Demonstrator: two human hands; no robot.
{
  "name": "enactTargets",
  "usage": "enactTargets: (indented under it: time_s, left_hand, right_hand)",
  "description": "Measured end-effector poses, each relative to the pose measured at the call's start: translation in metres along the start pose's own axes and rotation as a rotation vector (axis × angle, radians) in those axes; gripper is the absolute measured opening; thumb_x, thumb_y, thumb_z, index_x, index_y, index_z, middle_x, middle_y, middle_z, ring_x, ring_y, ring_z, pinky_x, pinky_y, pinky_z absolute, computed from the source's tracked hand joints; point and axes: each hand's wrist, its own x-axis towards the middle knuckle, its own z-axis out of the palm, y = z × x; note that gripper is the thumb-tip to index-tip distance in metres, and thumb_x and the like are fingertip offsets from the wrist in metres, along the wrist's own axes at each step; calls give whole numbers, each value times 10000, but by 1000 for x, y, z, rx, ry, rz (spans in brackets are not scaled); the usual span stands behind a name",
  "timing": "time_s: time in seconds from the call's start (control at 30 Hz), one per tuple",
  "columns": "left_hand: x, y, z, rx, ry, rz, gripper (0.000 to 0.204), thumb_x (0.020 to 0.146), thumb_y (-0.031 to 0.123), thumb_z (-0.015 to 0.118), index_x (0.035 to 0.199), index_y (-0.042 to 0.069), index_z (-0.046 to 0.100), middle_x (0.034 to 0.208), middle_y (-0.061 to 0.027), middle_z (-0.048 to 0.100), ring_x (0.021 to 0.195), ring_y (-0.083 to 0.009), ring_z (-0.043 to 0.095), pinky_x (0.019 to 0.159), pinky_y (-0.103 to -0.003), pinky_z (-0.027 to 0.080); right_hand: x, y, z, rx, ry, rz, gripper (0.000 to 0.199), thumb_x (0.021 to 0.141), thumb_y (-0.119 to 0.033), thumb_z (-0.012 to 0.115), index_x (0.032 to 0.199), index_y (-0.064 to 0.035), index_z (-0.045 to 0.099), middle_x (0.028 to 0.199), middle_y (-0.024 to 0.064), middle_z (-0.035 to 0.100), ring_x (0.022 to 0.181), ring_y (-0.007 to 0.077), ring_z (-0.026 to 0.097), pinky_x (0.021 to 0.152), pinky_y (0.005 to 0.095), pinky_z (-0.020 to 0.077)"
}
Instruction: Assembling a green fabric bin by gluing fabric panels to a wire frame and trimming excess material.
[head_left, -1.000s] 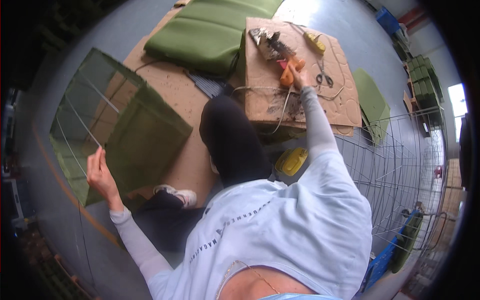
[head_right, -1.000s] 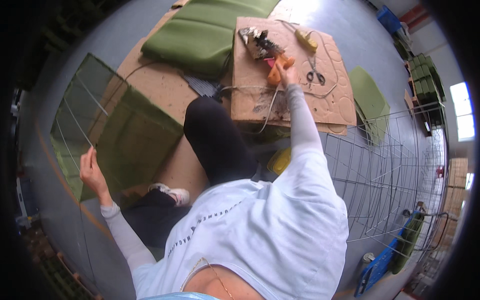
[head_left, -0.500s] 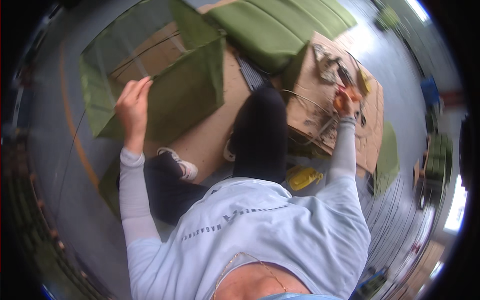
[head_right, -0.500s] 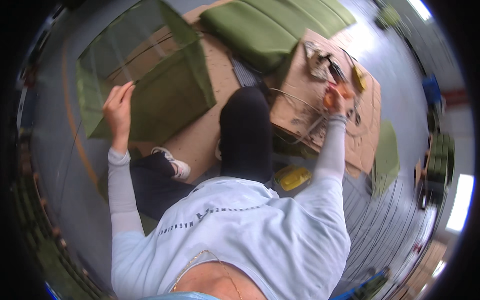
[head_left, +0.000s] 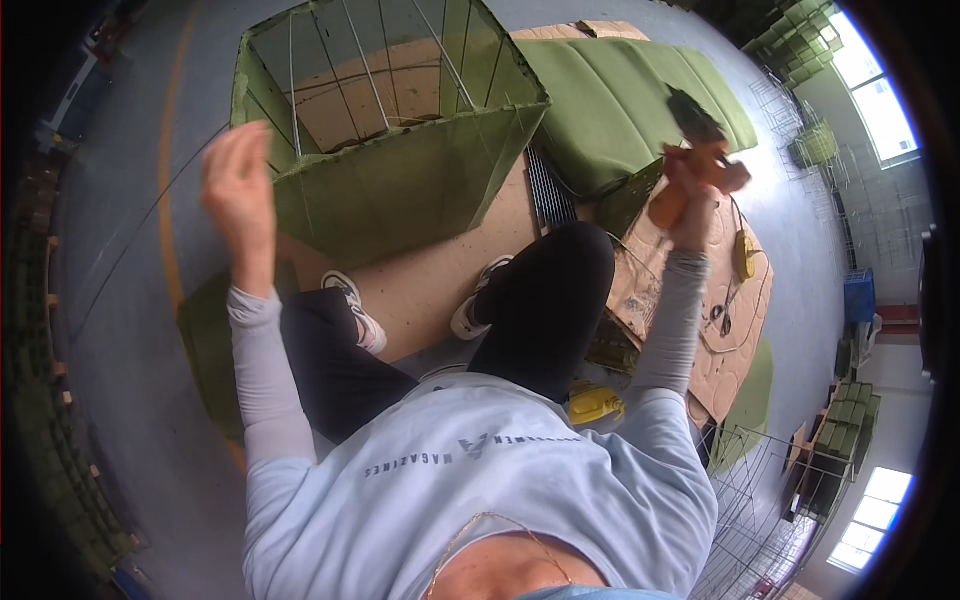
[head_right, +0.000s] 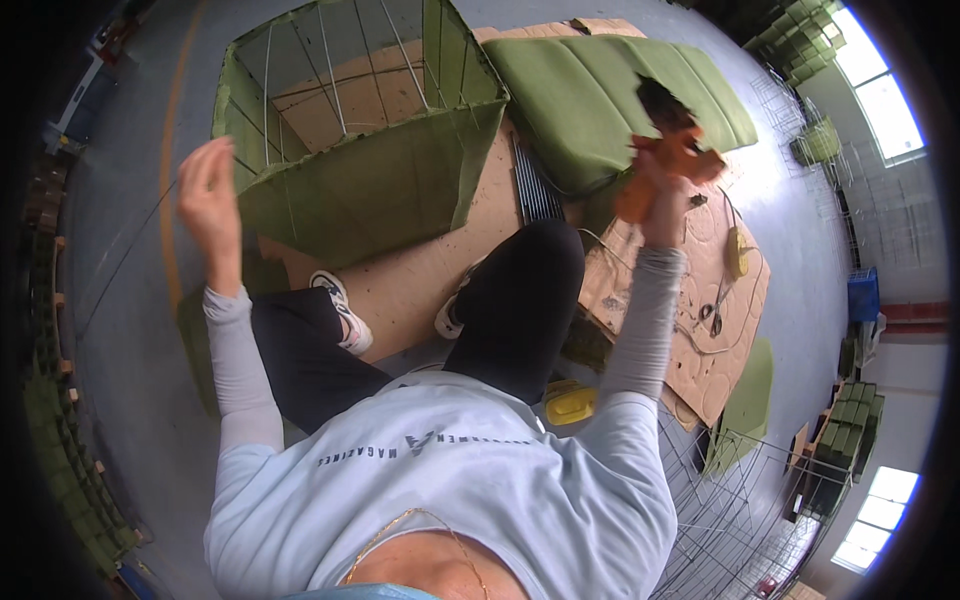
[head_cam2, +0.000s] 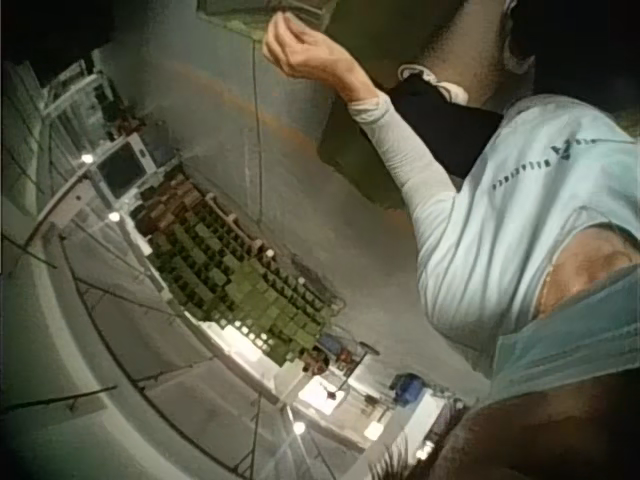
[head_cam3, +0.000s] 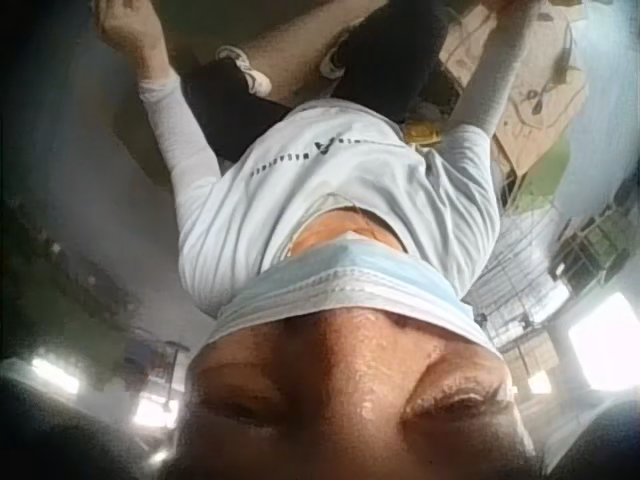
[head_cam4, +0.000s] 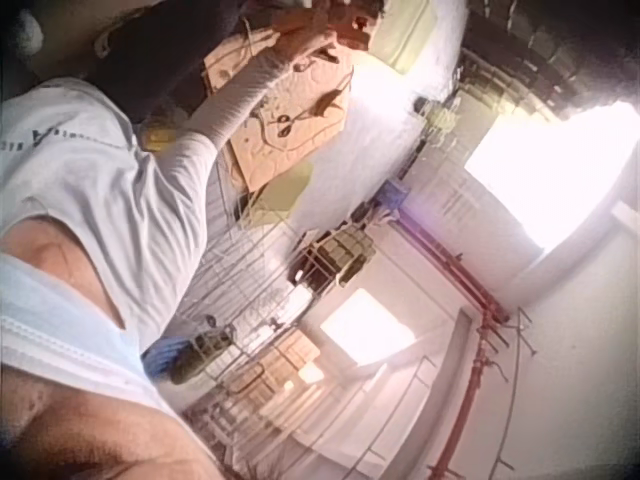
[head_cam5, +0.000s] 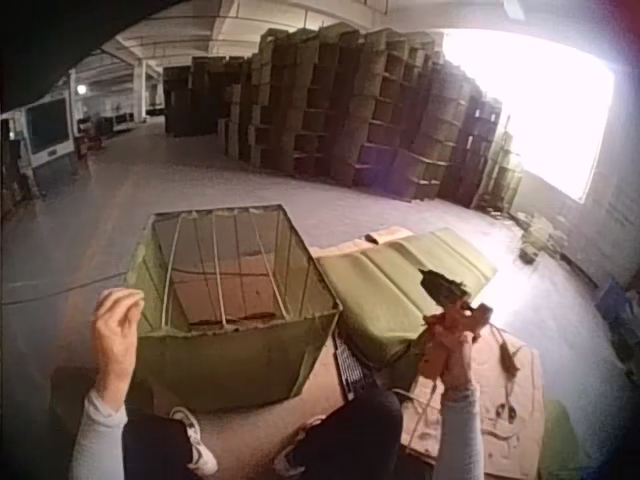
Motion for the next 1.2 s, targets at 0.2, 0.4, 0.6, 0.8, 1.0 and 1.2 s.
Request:
enactTargets:
  time_s: [0.2,0.4,0.6,0.8,1.0,1.2]
  left_hand:
    - [2,106,107,-306,-375,476,202,740,47,698,941,65,683,966,-61,642,929,-224,623,765,-331,532]
    - [8,118,170,-246,-513,601,161,767,136,679,923,108,708,853,-35,633,889,-179,621,735,-299,530]
    - [27,106,166,-484,-681,-65,113,786,110,667,848,33,721,830,-126,699,773,-275,674,692,-325,520]
    - [55,104,171,-136,-486,410,163,833,184,646,855,30,696,731,-109,629,804,-290,628,730,-400,502]
    - [56,108,172,-282,-1056,186,206,847,249,634,874,57,704,872,-83,679,867,-283,625,788,-396,502]
    - [113,4,120,57,-346,-105,285,908,356,588,874,100,709,681,-55,661,586,-163,609,541,-317,436]
  right_hand:
    - [-14,4,77,201,-24,29,269,834,-29,621,1098,21,592,1025,110,669,897,161,611,786,287,483]
    - [-47,6,19,133,-19,119,401,841,-38,604,1225,28,509,1094,145,645,980,201,614,845,301,482]
    - [-67,-11,-35,76,157,86,410,822,-33,616,1217,-3,507,1087,133,640,947,191,598,802,294,469]
    - [-72,-17,-41,41,138,93,401,821,-25,607,1208,1,506,1094,135,635,1050,227,592,808,298,471]
    - [-72,-16,-29,79,58,108,409,814,-29,614,1207,4,505,1083,137,635,1043,228,590,825,304,466]
    - [-71,-17,-21,65,-84,51,441,798,-40,628,1219,25,513,1069,128,632,1044,236,590,858,323,456]
